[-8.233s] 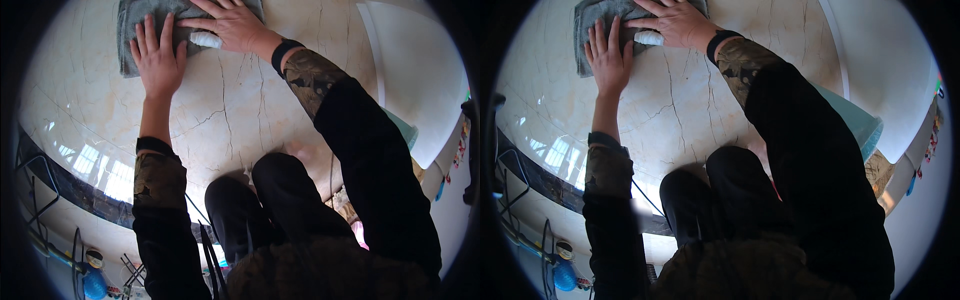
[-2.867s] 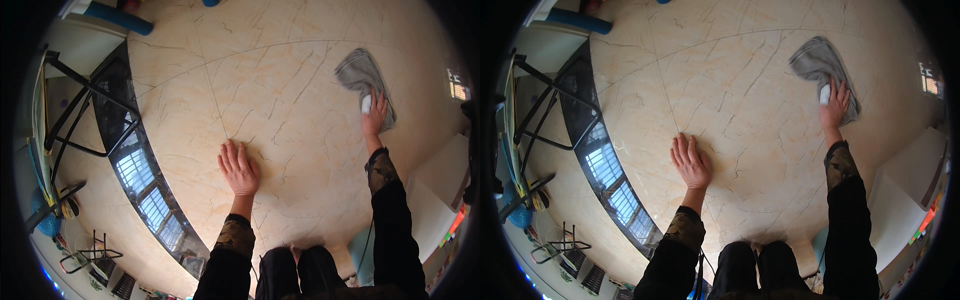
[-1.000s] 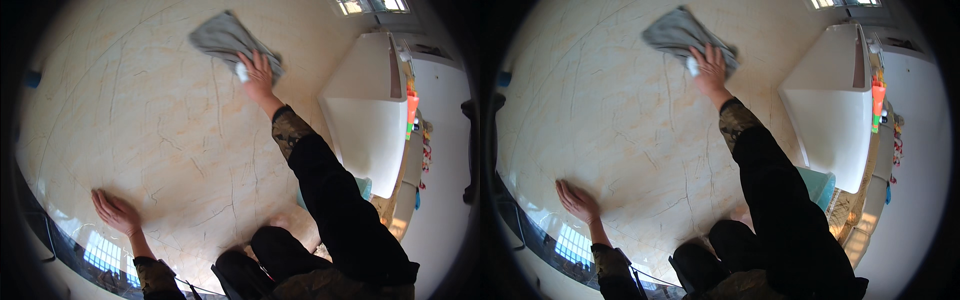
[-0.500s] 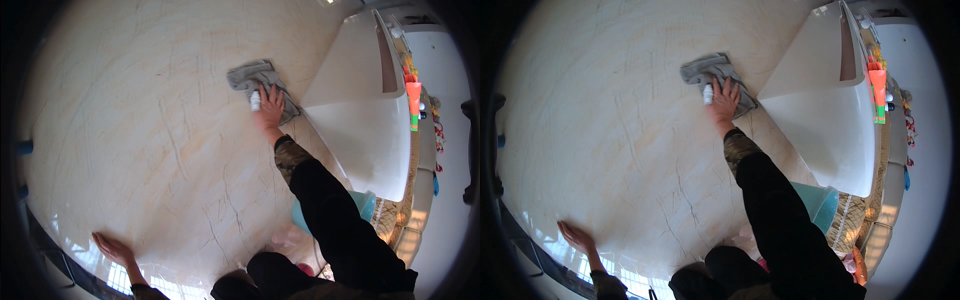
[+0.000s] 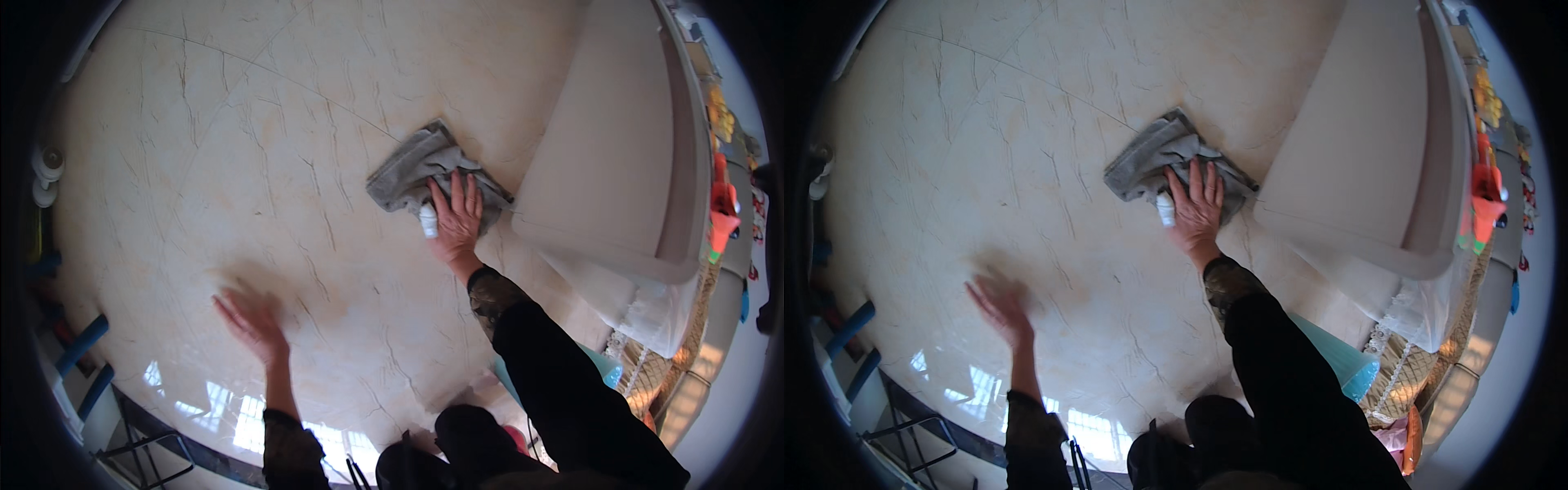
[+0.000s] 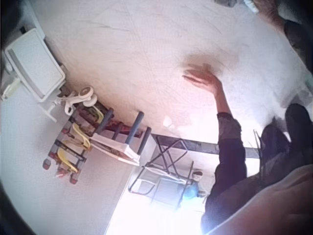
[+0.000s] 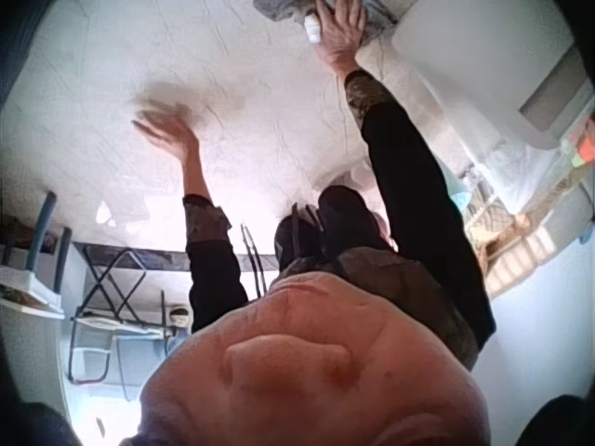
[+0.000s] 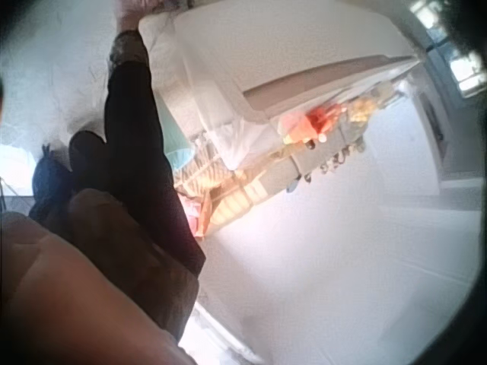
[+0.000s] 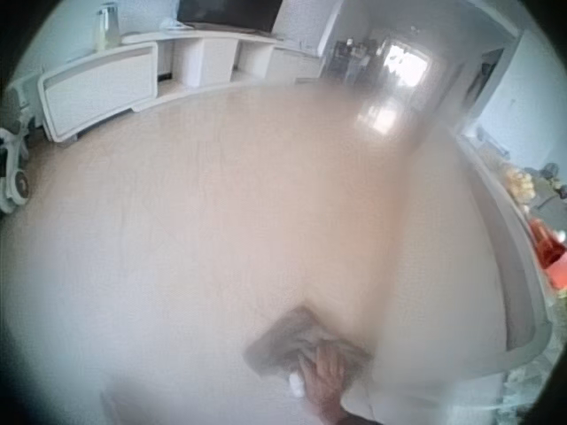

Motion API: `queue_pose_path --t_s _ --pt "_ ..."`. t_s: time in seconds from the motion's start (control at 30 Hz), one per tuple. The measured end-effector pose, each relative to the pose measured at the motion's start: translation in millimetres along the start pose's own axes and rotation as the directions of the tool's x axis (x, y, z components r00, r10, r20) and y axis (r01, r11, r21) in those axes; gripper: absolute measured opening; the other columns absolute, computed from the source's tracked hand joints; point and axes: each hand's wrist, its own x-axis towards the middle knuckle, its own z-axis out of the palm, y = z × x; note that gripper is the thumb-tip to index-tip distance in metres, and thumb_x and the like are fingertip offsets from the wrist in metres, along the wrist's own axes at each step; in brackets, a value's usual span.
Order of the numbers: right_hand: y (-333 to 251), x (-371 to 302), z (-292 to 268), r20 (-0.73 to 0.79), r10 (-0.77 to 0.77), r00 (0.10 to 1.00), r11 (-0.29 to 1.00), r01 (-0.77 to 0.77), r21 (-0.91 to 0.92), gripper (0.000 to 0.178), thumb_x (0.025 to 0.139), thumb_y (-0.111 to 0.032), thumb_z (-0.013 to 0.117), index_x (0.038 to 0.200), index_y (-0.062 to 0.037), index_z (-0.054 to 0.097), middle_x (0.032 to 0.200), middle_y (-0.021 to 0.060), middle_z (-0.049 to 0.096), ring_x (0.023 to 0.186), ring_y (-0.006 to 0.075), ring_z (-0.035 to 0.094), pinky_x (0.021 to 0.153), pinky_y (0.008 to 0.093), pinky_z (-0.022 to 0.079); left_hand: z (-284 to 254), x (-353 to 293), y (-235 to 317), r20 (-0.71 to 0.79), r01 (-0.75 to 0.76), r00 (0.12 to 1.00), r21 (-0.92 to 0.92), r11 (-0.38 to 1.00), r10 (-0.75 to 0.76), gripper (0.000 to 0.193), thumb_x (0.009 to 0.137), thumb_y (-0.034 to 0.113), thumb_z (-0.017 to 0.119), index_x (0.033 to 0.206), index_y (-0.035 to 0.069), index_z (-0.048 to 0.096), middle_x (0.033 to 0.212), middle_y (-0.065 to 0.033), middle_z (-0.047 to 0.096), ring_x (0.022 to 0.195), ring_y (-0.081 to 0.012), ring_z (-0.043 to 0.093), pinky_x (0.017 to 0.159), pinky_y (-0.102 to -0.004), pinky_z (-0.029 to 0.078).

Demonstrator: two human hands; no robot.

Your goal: The person wipes a white table surface with a cloth and a spray bottle, then kneels to wipe the tiled floor. They move around the room, cleaning different floor areas and briefly walking toward the dining area.

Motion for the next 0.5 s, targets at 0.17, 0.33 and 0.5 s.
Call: queue_pose_path --t_s 0.17,0.33,0.5 --pt "2.4 0.9 -0.6 0.01 -0.018 1.0 1.0 0.018 -0.001 0.053 0.096 -0.039 0.057 0.146 -0.0223 0.059 0.165 0.0191 0.032 0.153 0.0483 0.024 0.122 0.0609 0.021 32.8 21.4 18.3 -0.046 -0.028 0.997 0.6 0.8 0.069 0.072 0.107 0.052 0.037 0.164 0.008 0.028 0.171 -0.0218 0.022 0.158 -0.0432 0.02 0.124 -0.0594 0.019" --pt "-0.4 7.7 -8.0 -0.053 -0.078 0.996 0.997 0.078 0.011 0.053 0.096 -0.04 0.057 0.145 -0.0198 0.059 0.164 0.0206 0.033 0.152 0.0494 0.025 0.122 0.0613 0.02 31.4 23.6 21.9 -0.034 -0.008 0.999 0.633 0.774 0.039 0.074 0.108 0.057 0.03 0.165 0.01 0.023 0.172 -0.0193 0.02 0.158 -0.0423 0.018 0.125 -0.0583 0.017" --pt "7.8 -6.1 3.3 0.059 -0.011 0.998 1.0 0.011 0.004 0.052 0.097 -0.047 0.055 0.144 -0.0251 0.061 0.165 0.0195 0.033 0.151 0.0504 0.026 0.121 0.0639 0.022 32.1 24.9 24.9 -0.032 -0.003 0.999 0.581 0.814 0.026 0.074 0.108 0.056 0.031 0.166 0.01 0.023 0.172 -0.0194 0.02 0.158 -0.0422 0.019 0.125 -0.0593 0.016"
